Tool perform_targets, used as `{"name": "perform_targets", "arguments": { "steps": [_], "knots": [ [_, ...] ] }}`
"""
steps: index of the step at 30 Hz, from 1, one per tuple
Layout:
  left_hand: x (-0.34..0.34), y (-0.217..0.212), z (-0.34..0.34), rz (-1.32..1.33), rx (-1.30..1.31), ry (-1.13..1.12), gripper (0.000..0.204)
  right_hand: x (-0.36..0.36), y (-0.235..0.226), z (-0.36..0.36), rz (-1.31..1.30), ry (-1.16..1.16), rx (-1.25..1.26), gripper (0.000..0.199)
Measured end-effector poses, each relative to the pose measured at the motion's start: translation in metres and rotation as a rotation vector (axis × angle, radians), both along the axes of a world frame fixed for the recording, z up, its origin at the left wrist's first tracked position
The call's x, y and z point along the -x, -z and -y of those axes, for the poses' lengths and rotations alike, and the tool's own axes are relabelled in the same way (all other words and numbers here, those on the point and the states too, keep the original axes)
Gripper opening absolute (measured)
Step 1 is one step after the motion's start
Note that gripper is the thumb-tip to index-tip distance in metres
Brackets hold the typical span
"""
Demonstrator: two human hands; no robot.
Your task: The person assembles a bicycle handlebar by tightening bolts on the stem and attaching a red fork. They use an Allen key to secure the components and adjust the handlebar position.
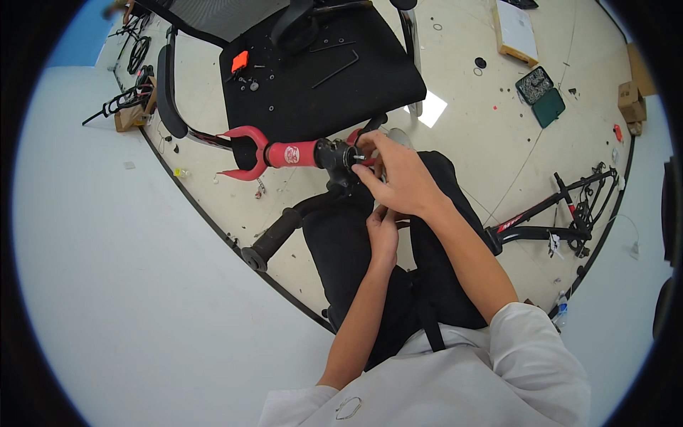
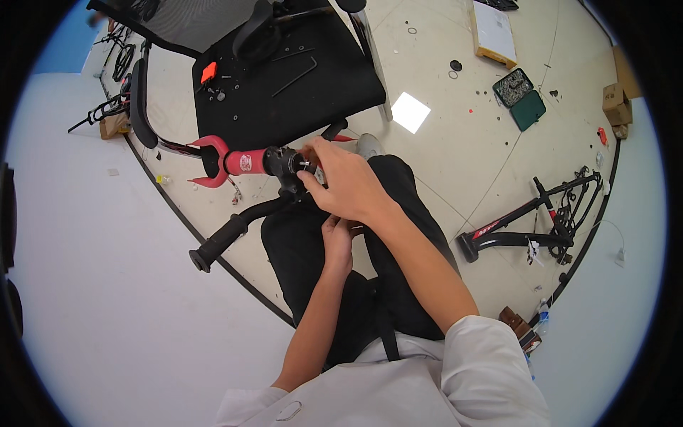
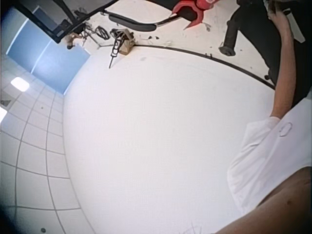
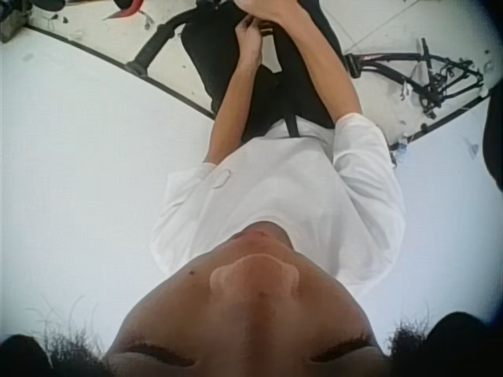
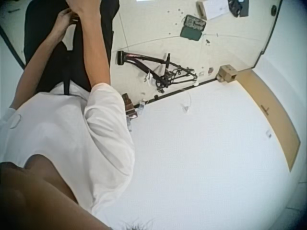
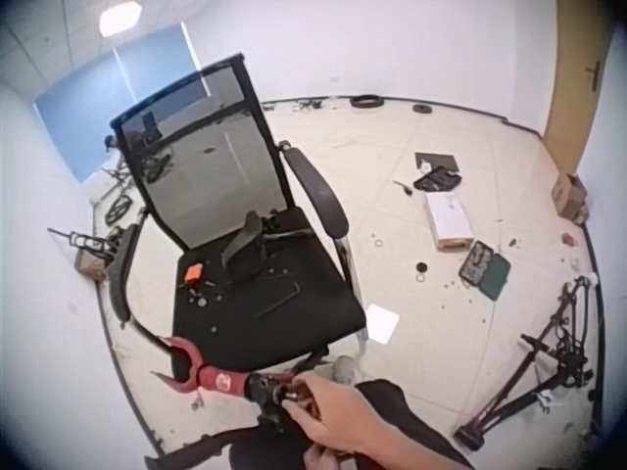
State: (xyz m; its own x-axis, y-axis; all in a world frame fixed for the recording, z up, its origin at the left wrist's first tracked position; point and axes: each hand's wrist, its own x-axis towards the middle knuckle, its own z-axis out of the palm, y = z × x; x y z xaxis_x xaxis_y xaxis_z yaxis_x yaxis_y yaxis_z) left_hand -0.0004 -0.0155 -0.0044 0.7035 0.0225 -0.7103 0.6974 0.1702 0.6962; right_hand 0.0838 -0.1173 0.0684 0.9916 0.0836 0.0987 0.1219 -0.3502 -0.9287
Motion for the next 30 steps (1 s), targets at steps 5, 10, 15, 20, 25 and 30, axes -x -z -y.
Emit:
{"name": "perform_targets", "arguments": {
  "steps": [5,10,15,20,25,30],
  "knots": [
    [-0.001,-0.003,0.002,0.002,0.006,-0.010,0.030,-0.001,-0.004,-0.006,-0.076,0.010,-0.102,0.028],
    [0.001,0.001,0.002,0.026,0.010,-0.015,0.031,-0.003,0.010,-0.009,0.029,0.065,-0.141,0.030],
    [0.000,0.001,0.004,0.033,0.009,-0.019,0.027,-0.006,0.005,-0.009,-0.075,0.066,-0.179,0.034],
    [-0.002,-0.006,0.006,0.038,-0.003,-0.014,0.022,-0.007,-0.001,-0.008,-0.255,0.085,-0.220,0.035],
    [0.003,-0.012,-0.001,0.170,-0.060,0.034,0.024,0.002,-0.002,0.003,-0.046,0.049,-0.199,0.025],
    [0.008,-0.068,-0.008,0.652,-0.357,0.277,0.013,0.000,0.005,0.001,0.087,0.047,-0.087,0.016]
  ]
}}
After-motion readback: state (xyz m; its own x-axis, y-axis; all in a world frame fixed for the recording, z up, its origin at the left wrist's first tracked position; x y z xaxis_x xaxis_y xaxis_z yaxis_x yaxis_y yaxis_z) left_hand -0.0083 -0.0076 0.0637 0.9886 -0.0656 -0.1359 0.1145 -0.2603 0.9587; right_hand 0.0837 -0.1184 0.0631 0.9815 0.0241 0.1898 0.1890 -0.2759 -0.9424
